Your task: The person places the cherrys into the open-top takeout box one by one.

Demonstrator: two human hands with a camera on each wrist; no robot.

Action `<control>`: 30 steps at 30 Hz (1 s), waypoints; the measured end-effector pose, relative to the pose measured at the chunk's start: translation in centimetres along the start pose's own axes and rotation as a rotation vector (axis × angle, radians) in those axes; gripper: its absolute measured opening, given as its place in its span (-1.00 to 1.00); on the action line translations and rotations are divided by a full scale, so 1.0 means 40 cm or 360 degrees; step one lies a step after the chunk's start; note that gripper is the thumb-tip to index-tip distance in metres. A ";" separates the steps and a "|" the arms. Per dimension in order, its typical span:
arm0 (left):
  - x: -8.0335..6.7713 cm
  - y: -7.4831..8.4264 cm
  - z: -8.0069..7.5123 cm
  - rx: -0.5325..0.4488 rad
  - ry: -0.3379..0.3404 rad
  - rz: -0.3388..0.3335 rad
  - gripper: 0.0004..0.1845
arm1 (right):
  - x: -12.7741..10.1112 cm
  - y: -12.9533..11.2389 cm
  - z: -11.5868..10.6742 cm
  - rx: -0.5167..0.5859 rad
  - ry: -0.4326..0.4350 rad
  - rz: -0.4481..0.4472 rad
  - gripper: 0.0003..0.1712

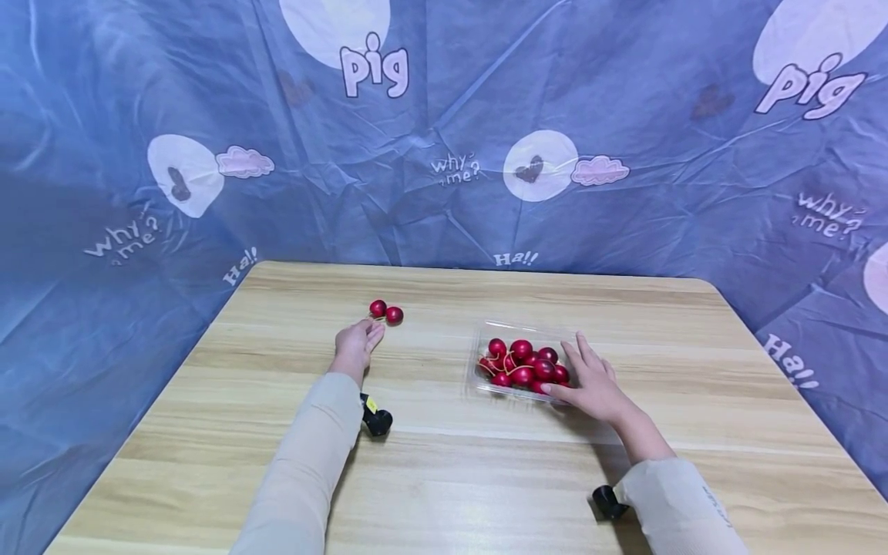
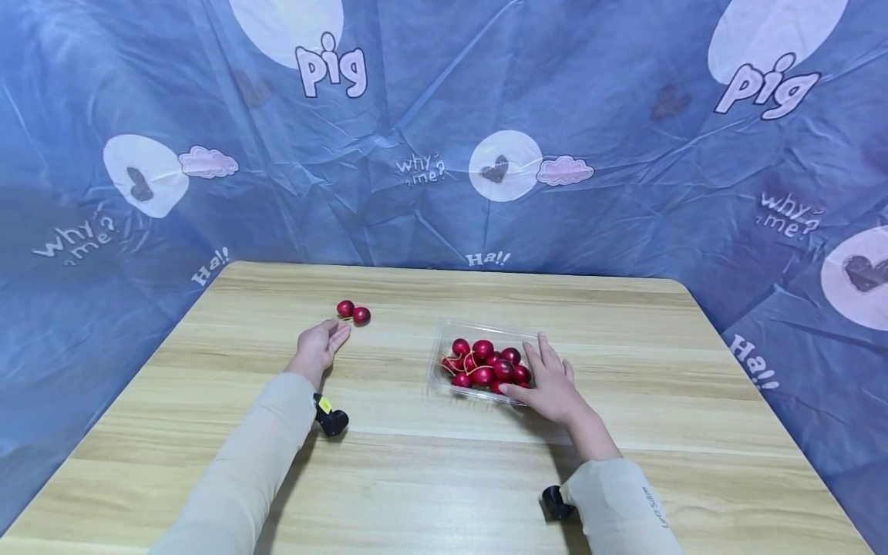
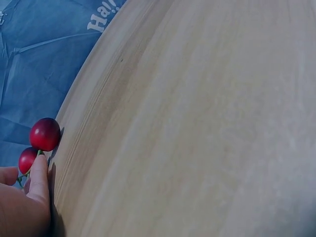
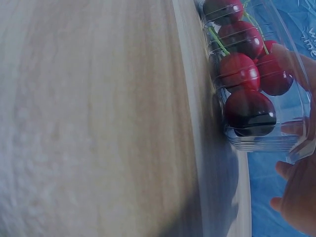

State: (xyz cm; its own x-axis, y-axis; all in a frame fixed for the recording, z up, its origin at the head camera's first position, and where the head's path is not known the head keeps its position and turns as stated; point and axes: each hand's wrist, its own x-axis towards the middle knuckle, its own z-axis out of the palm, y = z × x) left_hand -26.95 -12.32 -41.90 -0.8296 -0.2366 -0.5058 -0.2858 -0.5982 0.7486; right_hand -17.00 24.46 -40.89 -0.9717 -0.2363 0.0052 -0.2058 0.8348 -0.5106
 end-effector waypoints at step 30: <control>-0.073 -0.004 0.004 0.0137 -0.0257 0.0101 -0.69 | -0.003 -0.001 0.000 0.0005 0.0015 -0.0011 0.01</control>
State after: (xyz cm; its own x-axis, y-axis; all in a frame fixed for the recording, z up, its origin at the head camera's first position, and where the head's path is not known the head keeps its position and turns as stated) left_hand -24.56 -11.40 -40.46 -0.9115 -0.1413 -0.3863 -0.2649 -0.5169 0.8141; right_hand -16.86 24.46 -40.88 -0.9713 -0.2373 0.0170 -0.2121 0.8316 -0.5132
